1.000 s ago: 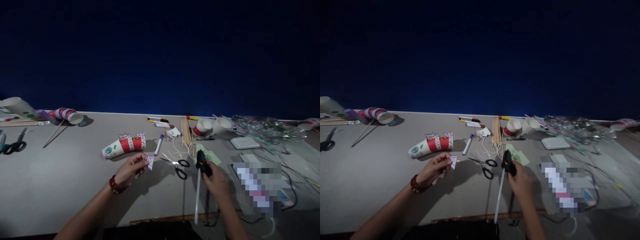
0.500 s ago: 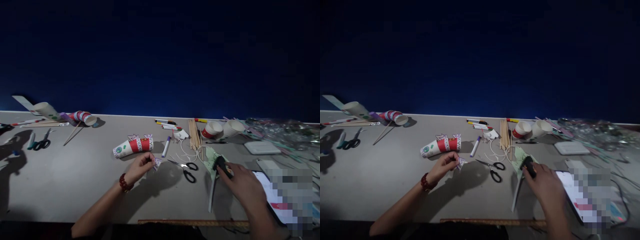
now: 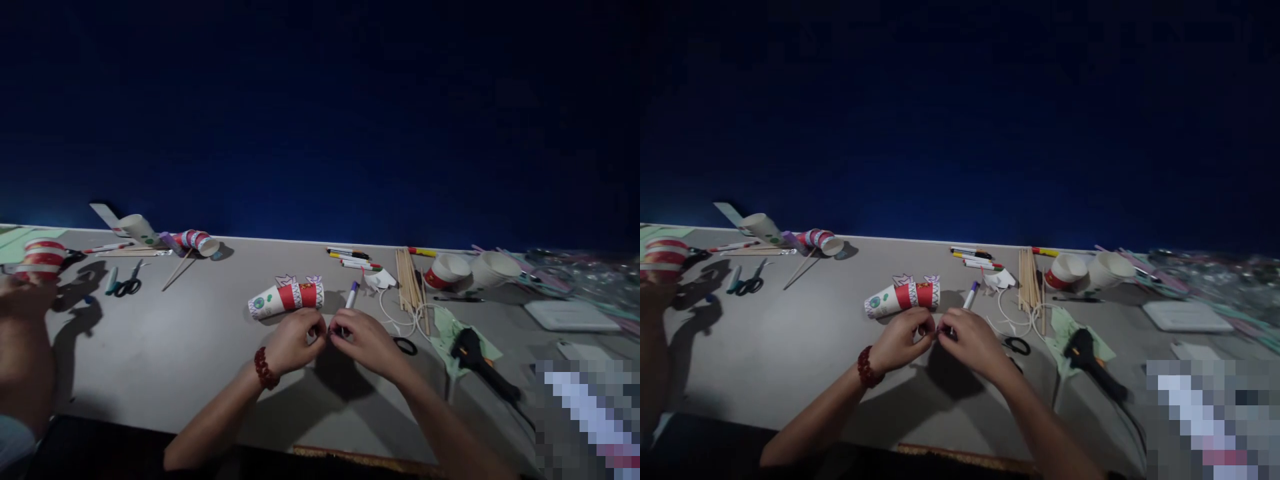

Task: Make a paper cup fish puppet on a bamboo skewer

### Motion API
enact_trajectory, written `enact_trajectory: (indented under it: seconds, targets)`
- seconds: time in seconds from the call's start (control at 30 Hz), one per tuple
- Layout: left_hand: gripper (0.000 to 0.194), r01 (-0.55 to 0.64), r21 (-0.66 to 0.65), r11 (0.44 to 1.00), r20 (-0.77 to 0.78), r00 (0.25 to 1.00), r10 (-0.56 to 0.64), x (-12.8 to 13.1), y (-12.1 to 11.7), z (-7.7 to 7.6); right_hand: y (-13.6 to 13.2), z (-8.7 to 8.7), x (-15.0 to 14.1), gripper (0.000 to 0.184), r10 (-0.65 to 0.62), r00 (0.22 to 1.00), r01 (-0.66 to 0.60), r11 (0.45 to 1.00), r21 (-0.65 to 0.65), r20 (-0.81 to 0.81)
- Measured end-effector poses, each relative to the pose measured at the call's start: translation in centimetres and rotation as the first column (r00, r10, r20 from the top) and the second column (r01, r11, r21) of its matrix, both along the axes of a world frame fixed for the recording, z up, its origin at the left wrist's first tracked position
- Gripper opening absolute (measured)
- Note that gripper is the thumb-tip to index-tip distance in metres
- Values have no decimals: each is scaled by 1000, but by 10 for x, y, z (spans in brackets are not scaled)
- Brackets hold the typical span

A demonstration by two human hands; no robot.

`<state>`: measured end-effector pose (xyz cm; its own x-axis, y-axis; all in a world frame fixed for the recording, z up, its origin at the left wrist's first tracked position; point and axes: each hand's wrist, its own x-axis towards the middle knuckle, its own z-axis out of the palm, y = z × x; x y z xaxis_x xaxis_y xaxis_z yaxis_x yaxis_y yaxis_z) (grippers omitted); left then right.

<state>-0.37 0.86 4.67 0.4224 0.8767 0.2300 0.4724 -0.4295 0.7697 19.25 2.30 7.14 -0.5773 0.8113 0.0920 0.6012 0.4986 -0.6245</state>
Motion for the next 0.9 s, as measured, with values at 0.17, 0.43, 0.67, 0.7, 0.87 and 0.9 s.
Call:
enact_trajectory:
  seconds: [0.17,0.43,0.67,0.7,0.87,0.9]
  targets:
    - [14,-100,96,990,37,995,97,-24,13,9,23,-27,3,20,-286,902,186,934,-306,-323]
    - [25,-428,426,797,-82,859,505,-86,44,-12,56,-67,-6,46,-622,602,383,775,-502,-501]
    - [58,-367,396,841,-319,804,501,-99,47,-39,62,-76,-13,48,-650,559,373,752,-544,-514]
    - [60,-358,400,844,-341,796,500,-98,47,-41,62,-77,-13,47,-651,561,366,749,-552,-511]
    - [59,-307,369,877,-425,784,453,-93,48,-44,62,-83,-16,42,-658,564,346,737,-580,-500]
    - [57,-302,363,881,-433,783,447,-92,48,-45,62,-84,-17,41,-658,562,345,737,-581,-501]
